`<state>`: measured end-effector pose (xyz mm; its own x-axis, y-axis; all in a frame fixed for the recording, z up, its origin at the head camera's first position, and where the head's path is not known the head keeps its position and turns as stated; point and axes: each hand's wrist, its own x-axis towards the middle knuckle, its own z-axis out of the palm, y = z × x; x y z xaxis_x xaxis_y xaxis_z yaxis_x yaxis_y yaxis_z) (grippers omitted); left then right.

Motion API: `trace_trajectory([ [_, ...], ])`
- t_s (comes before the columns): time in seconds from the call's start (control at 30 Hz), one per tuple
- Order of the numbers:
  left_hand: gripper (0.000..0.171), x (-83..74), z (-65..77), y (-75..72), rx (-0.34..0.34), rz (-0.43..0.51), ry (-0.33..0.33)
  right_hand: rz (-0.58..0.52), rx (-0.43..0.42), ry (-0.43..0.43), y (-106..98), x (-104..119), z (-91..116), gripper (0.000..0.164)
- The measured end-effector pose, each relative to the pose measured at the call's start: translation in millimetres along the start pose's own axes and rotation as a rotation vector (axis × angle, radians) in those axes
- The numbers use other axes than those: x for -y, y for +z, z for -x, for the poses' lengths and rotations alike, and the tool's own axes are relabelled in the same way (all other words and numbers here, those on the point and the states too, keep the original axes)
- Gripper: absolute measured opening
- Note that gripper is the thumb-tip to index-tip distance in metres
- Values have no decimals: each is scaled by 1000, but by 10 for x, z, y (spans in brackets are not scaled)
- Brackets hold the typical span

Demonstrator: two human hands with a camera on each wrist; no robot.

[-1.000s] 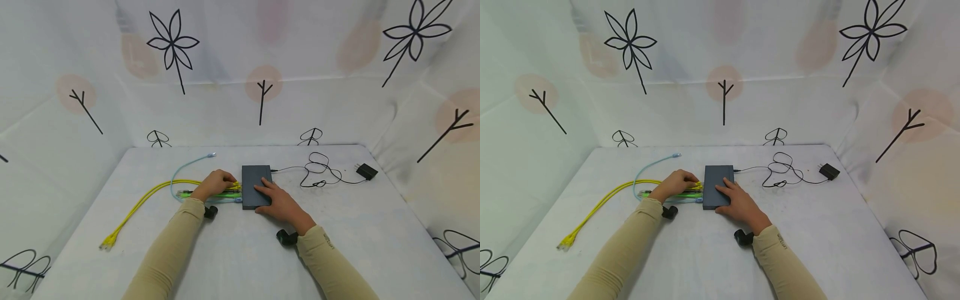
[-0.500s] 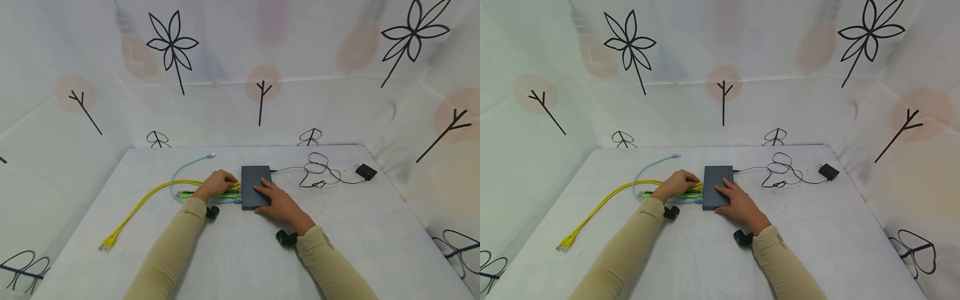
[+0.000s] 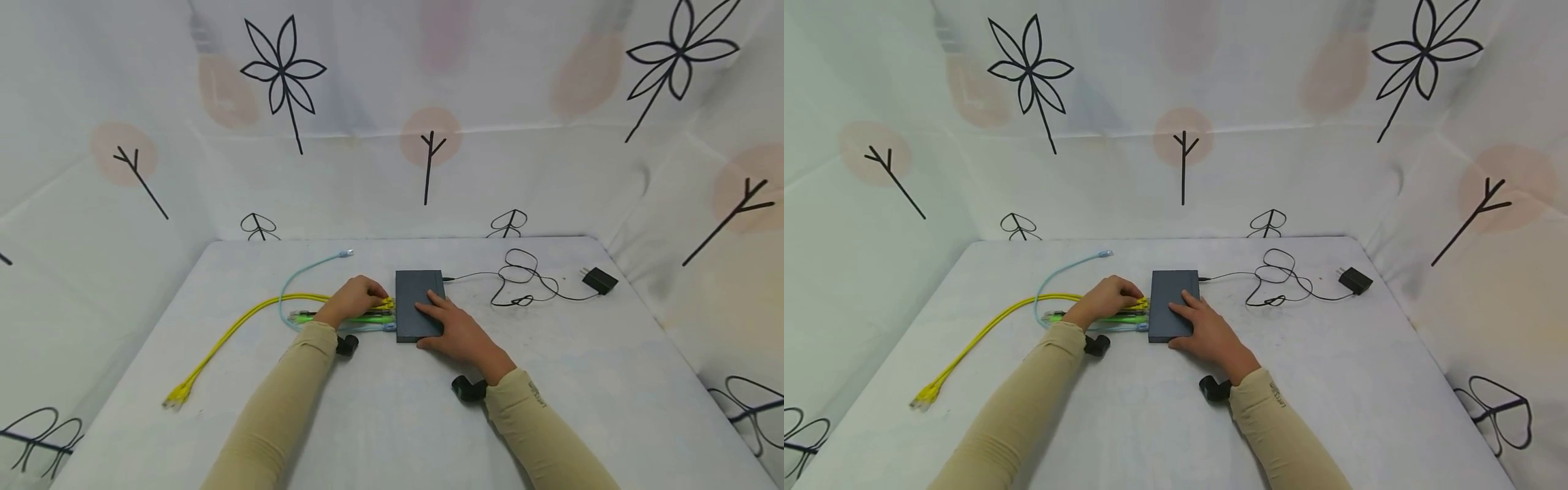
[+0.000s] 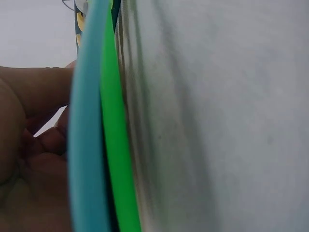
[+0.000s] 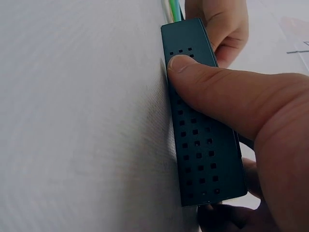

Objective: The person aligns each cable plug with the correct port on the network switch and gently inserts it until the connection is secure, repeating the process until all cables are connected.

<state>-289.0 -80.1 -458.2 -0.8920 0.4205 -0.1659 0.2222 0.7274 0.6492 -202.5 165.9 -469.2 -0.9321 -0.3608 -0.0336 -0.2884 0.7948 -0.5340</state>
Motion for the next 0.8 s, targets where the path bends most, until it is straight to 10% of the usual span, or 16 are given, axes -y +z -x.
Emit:
trace_trajectory([
  [0.8, 22, 22, -90, 21, 16, -20, 26, 9, 14, 0, -2, -16, -26, 78],
])
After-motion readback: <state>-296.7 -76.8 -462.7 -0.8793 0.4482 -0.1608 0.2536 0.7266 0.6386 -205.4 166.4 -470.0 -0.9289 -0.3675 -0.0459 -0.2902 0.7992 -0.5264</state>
